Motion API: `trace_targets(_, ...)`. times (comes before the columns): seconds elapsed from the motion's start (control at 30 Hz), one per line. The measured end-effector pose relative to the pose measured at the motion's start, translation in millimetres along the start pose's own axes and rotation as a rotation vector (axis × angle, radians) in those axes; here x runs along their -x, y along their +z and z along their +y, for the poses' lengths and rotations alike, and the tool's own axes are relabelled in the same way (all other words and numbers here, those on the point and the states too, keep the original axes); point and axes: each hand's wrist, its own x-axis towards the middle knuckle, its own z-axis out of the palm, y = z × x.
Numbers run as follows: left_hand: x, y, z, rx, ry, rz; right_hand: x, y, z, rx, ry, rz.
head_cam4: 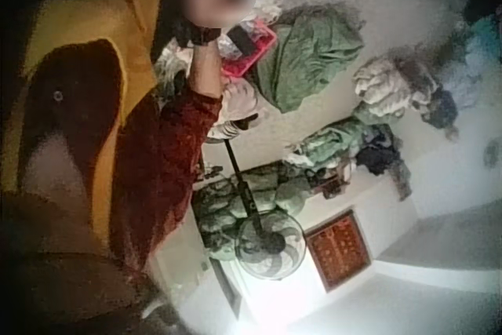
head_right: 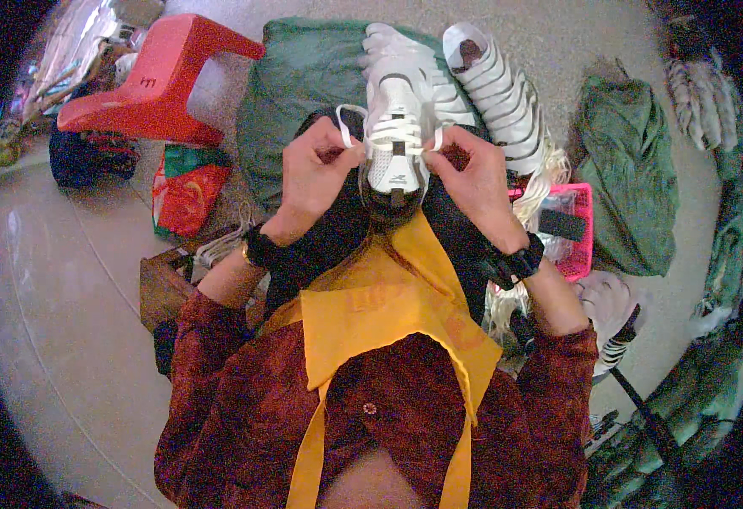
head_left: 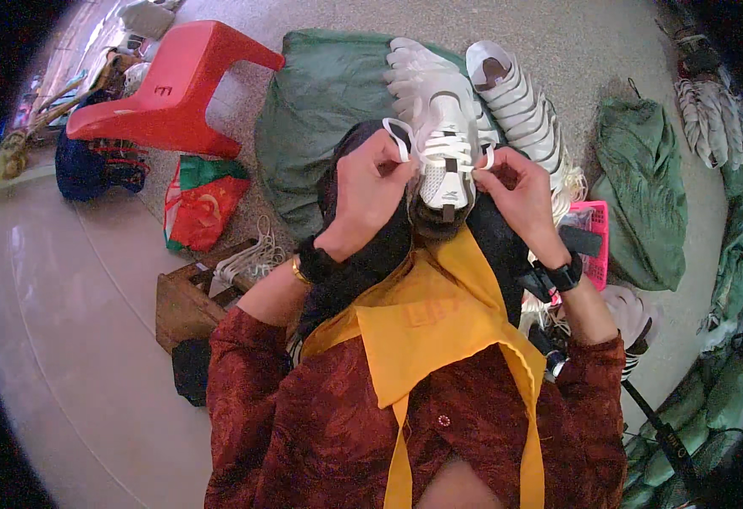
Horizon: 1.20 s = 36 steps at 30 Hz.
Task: The person sits on the floor and laces a white sneaker resting on their lap. They thread the white laces through the eyelets, pull them tight, and tie a knot at the top. The workspace includes a red stool and a pink basket of laces nearby.
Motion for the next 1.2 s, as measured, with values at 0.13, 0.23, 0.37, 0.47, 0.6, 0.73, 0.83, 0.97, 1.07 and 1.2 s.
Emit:
trace_targets(0.13,-1,-1,5,-0.242,0.058,0.003,0,1,-5,-0.072,0.019,0.0)
trace_targets(0.23,-4,1,6,-0.312,0.025,-0.011,1,5,0,-0.027,-0.004,0.025)
trace_targets(0.37,-3,3,4,-0.317,0.068,0.003,1,7,-14,0.134,-0.097,0.058)
trace_targets(0.47,-4,-1,1,-0.26,-0.035,0.013,1,1,-15,0.126,-0.049,0.082)
trace_targets(0.6,2,-3,14,-0.492,0.098,0.109,17,-3,-38,0.317,-0.192,0.147)
trace_targets(0.73,5,3,12,-0.361,0.174,0.087,18,5,-41,0.375,-0.359,0.1)
trace_targets(0.83,4,3,6,-0.348,0.235,0.048,14,5,-41,0.406,-0.343,0.069)
trace_targets(0.97,5,1,2,-0.37,0.311,0.04,18,8,-36,0.384,-0.274,0.116)
trace_targets(1.07,11,1,15,-0.323,0.253,-0.016,19,12,-34,0.317,-0.194,0.146)
trace_targets(1.2,12,0,13,-0.376,0.313,-0.047,18,16,-34,0.353,-0.173,0.164)
